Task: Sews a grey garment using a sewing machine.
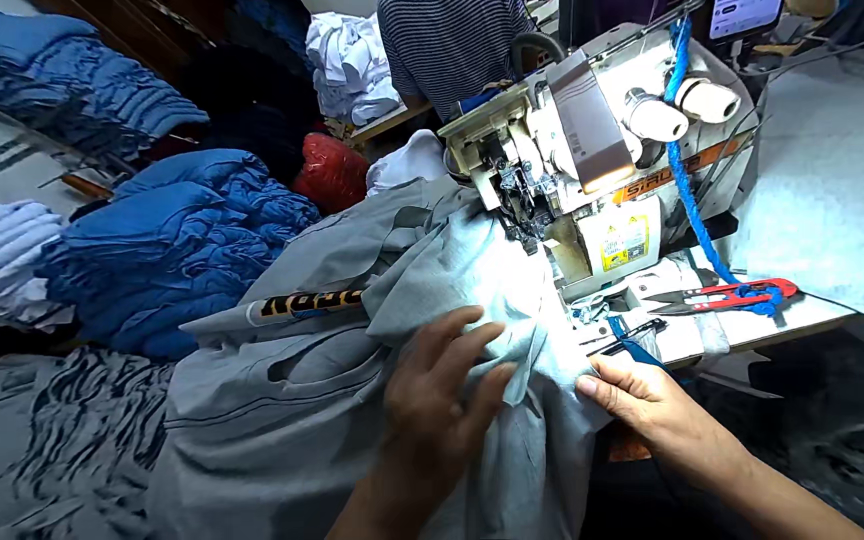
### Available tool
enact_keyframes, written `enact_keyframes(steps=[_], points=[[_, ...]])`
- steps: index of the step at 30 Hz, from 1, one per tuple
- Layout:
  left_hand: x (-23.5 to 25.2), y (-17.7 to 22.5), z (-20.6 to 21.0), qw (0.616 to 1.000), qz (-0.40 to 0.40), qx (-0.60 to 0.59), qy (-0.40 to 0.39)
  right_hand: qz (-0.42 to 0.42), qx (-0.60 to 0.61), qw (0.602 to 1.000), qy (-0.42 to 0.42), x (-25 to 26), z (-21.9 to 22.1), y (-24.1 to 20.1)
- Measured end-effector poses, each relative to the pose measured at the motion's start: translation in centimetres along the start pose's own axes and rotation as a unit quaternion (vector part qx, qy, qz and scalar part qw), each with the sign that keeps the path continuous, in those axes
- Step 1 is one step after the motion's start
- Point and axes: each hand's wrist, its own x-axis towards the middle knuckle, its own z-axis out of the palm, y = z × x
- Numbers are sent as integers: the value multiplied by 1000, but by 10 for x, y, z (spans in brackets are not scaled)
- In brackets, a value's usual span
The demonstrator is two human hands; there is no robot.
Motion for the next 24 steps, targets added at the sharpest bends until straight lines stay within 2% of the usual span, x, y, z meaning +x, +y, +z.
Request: enact_keyframes(steps=[2,4,8,13,17,24], points=[[-23,-17,5,999,34,19,33,-7,-21,1000,7,-3,-1,3],[-42,-28,16,995,65,67,33,-12,-48,999,13,-4,-3,5],[-54,-30,40,983,97,152,32,25,-47,998,15,-6,-4,-2],[-33,-13,62,984,130,61,102,21,-31,999,24,-14,2,-5],[-19,10,54,980,166,32,105,12,-39,999,20,-21,1,-10],[-19,28,32,980,173,83,47,-9,-20,1000,-12,-26,3,-17]])
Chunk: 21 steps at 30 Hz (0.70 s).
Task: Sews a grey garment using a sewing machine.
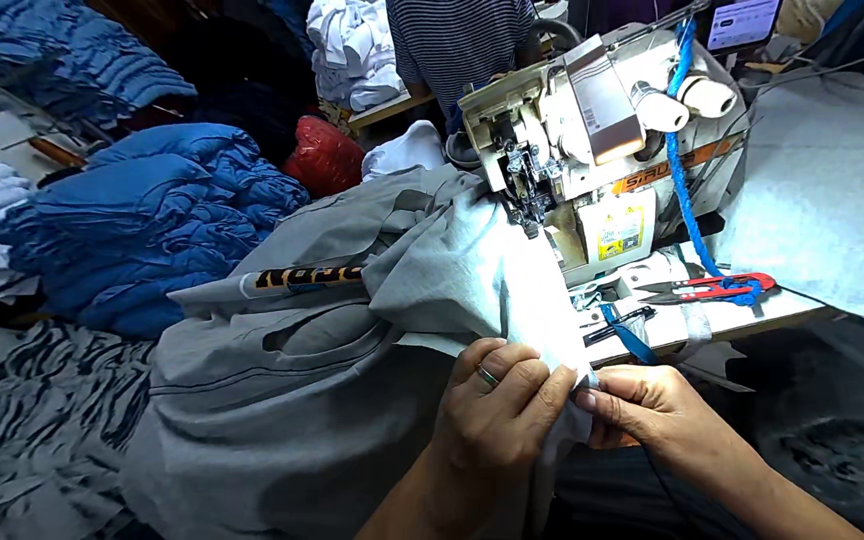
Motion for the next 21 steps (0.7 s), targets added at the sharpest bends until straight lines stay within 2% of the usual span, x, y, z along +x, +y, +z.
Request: enact_keyframes(steps=[5,9,12,14,16,18,20,21], points=[[4,12,-7,998,4,47,-49,53,92,993,-52,-1,2,-13],[3,13,-11,995,19,64,-70,129,223,960,-105,-2,-2,-22],[6,10,-16,995,30,62,-68,125,205,961,-138,-4,-4,-27],[9,8,-16,996,35,61,-58,62,92,986,-128,-4,-6,-26],[10,4,-13,997,28,52,-40,-58,-57,994,-72,-3,-8,-19],[9,2,-10,999,14,39,-23,-172,-194,966,15,2,-11,-13],[8,1,-9,999,4,33,-15,-274,-311,905,95,9,-16,-12],[8,1,-9,999,3,34,-14,-315,-341,881,98,13,-19,-13]])
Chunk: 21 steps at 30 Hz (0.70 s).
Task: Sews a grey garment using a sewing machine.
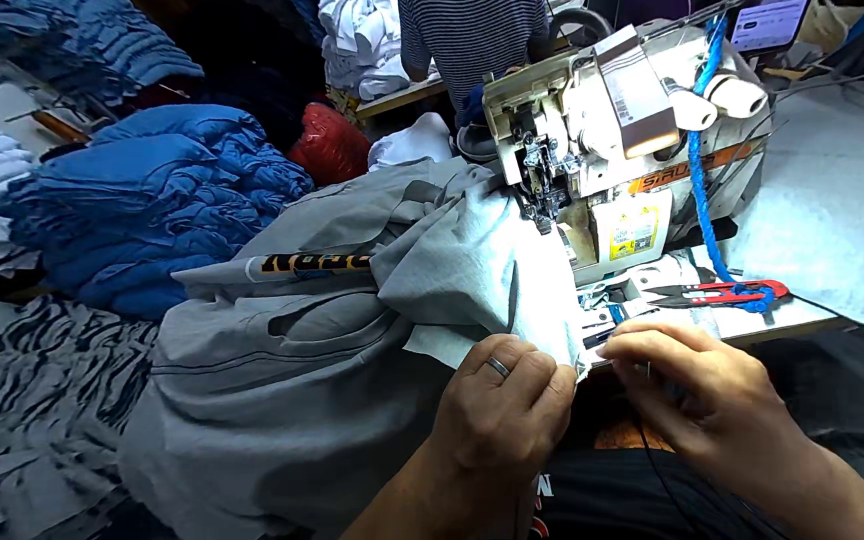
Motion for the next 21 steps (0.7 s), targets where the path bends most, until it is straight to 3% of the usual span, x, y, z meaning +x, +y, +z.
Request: enact_keyframes(steps=[4,7,9,13,17,21], points=[[0,2,1,1000,-7,9,16,-104,-1,994,-13,8,12,6],[-3,6,10,994,-87,-37,54,-112,-2,993,22,13,16,8],[-6,5,20,991,-122,-54,28,-104,8,994,33,14,12,6],[-5,-3,46,998,-55,-24,22,-109,-13,994,26,6,4,10],[6,-15,34,999,22,-25,8,-101,-11,995,-1,-3,-9,18],[11,-18,28,999,45,-22,-2,-102,-3,995,-16,-2,-14,21]])
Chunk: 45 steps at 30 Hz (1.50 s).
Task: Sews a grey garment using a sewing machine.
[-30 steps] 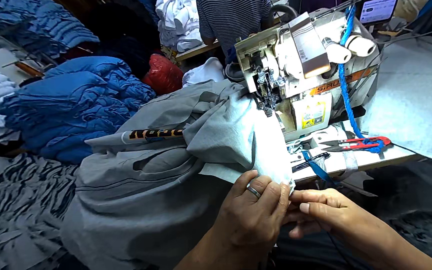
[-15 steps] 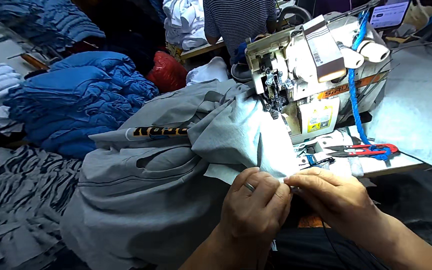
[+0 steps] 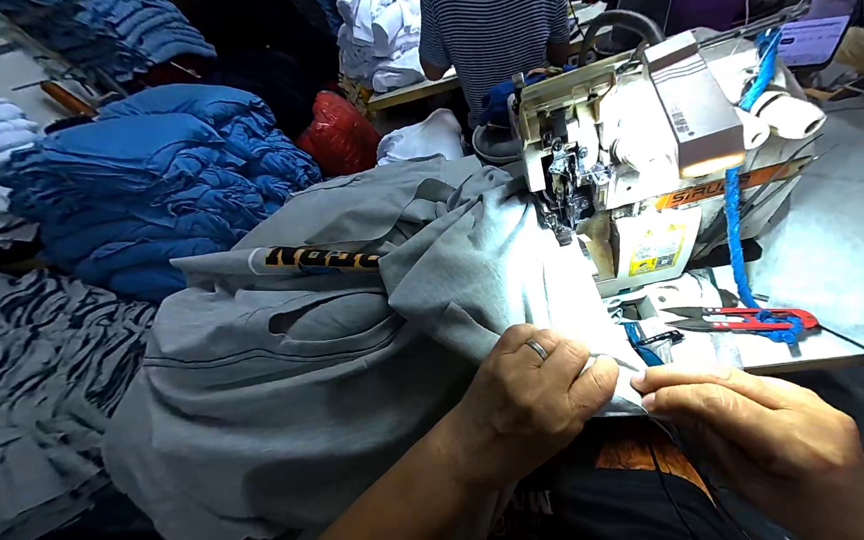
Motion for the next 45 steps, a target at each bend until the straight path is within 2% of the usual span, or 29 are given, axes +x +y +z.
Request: enact_keyframes(steps=[5,11,15,19,20,21,22,23,25,26,27,28,29,30,31,32,35,40,45], points=[[3,-7,5,1000,-15,25,-1,2,-38,999,2,9,7,10],[18,-31,5,996,-73,40,-37,-11,-112,993,19,45,23,33],[27,-49,4,991,-108,25,-71,18,-121,992,16,60,37,47],[34,-66,9,980,-164,-2,-115,103,-154,983,-6,72,44,52],[27,-76,26,988,-143,14,-52,120,-164,979,-21,74,44,53],[17,-96,64,989,-74,67,112,134,-173,975,-34,75,44,53],[29,-86,39,988,-149,22,-30,140,-179,973,-41,75,45,52],[42,-83,28,974,-200,-1,-106,146,-184,971,-46,75,45,50],[54,-85,25,951,-265,-25,-161,154,-185,969,-55,74,44,47],[52,-89,32,945,-285,-28,-158,158,-185,968,-60,74,44,44],[41,-96,48,954,-281,-3,-108,164,-184,967,-65,73,43,42],[23,-111,81,968,-242,65,10,168,-183,966,-71,71,42,41],[16,-119,95,966,-233,92,68,167,-183,966,-72,69,41,39],[19,-112,80,958,-276,68,25,163,-181,967,-70,68,40,37],[32,-97,48,935,-347,1,-70,156,-174,970,-66,66,39,36],[41,-88,27,912,-392,-33,-118,150,-164,973,-60,65,38,34],[37,-64,2,883,-443,-44,-145,124,-124,984,-43,61,37,28],[13,-18,-19,910,-398,13,-115,75,-86,991,-75,65,42,22],[9,12,-13,942,-319,-58,-92,40,-154,979,-131,61,39,35]])
